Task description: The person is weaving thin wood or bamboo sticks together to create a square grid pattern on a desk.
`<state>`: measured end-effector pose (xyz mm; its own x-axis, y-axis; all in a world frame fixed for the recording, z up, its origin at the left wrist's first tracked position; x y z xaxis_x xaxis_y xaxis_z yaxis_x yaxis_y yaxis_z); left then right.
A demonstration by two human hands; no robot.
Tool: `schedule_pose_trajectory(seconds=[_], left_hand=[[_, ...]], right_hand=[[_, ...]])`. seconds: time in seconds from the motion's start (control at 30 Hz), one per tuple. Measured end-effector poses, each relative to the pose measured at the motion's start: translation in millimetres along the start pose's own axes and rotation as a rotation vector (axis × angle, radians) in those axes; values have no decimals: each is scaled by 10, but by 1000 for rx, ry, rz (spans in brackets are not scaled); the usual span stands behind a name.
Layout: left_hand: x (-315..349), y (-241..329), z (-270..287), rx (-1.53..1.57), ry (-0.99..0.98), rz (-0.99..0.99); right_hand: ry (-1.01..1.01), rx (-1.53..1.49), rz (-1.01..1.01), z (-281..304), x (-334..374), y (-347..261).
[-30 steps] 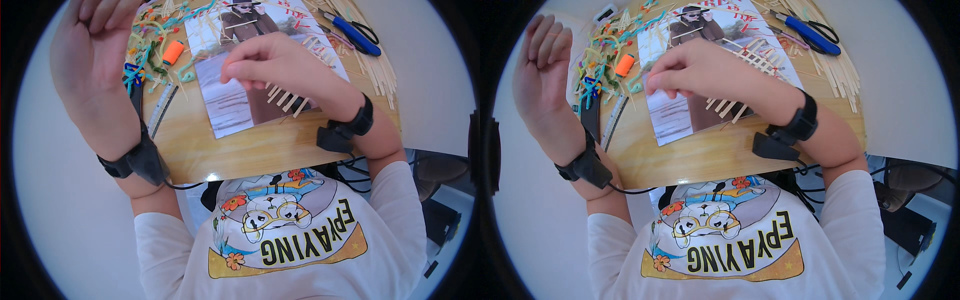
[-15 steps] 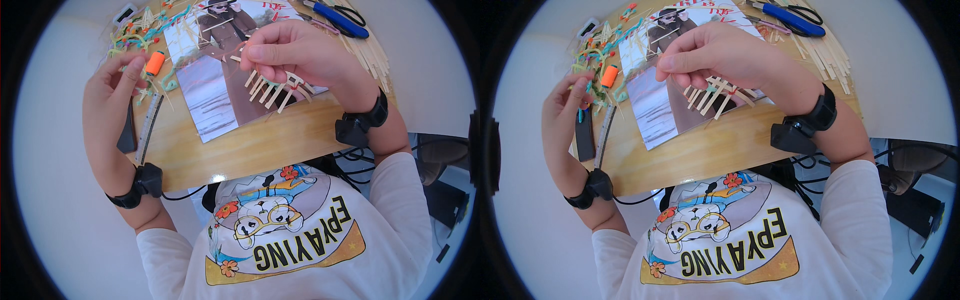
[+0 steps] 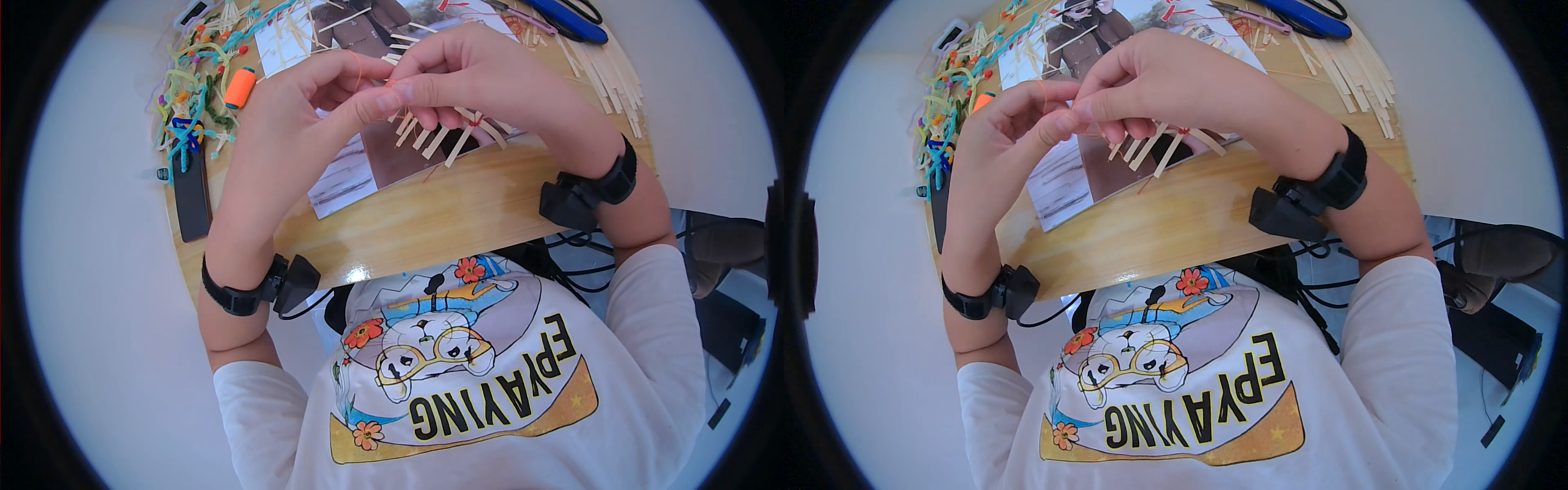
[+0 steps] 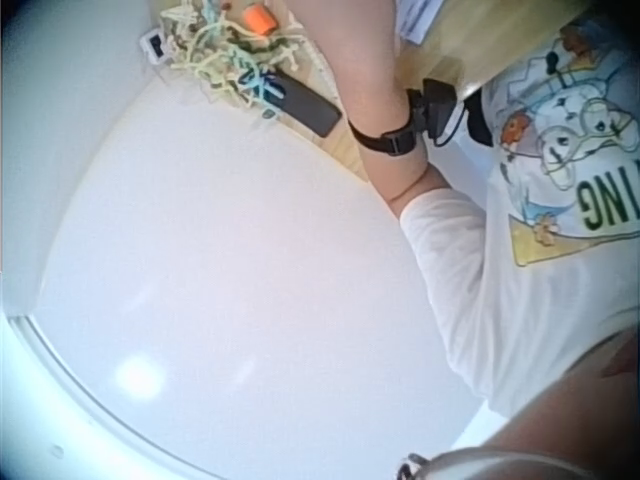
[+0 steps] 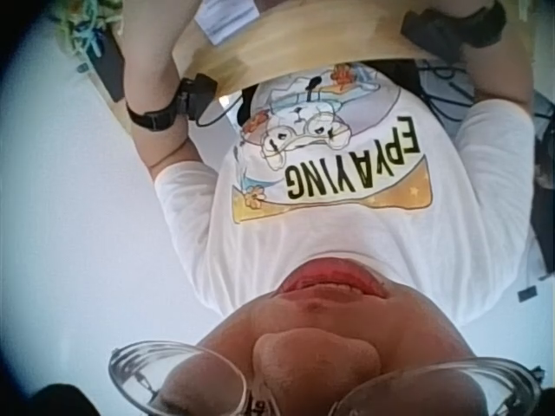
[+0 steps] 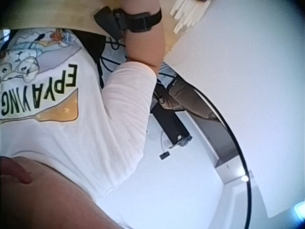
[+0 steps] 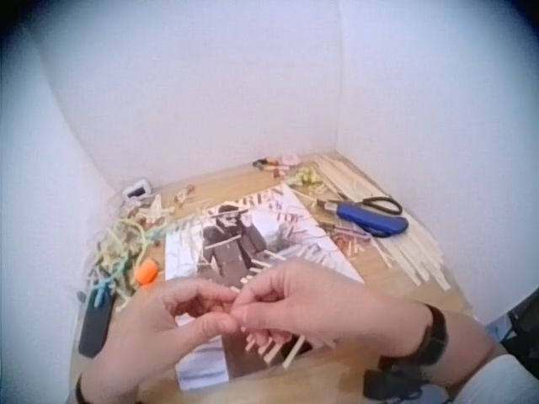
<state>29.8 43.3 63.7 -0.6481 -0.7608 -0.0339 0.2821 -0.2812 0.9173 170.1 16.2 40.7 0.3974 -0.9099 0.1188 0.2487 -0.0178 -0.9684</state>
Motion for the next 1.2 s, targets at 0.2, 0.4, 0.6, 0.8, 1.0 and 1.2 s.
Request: schedule_pose_trajectory(seconds=[0.2, 0.4, 0.6, 0.8, 1.0, 1.2], left_hand=[[42, 16, 81, -131, 186, -314], [-3, -226, 292, 27, 341, -278], [-18, -397, 456, 21, 415, -195], [-17, -200, 351, -340, 332, -300], [74, -182, 121, 298, 173, -81], [57, -264, -99, 388, 53, -68]], right_hand=[[-24, -65, 10, 0, 9, -2], [-107, -254, 30, -11, -9, 67], [-138, -468, 55, 13, -67, 153], [-105, -494, 67, 46, -86, 157], [-79, -384, 20, -41, -41, 143], [-52, -283, -8, -92, -39, 167]])
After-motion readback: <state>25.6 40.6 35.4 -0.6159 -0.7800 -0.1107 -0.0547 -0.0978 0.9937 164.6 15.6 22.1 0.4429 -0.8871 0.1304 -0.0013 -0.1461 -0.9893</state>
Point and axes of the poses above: each hand's wrist, its own x-axis away from the middle knuckle, its own z-axis out of the back of the hand, y = z × x, the point moved 7 cm from there along -x, towards the middle knuckle, and after that the axes turned 4 degrees about x, right-handed, at the moved point
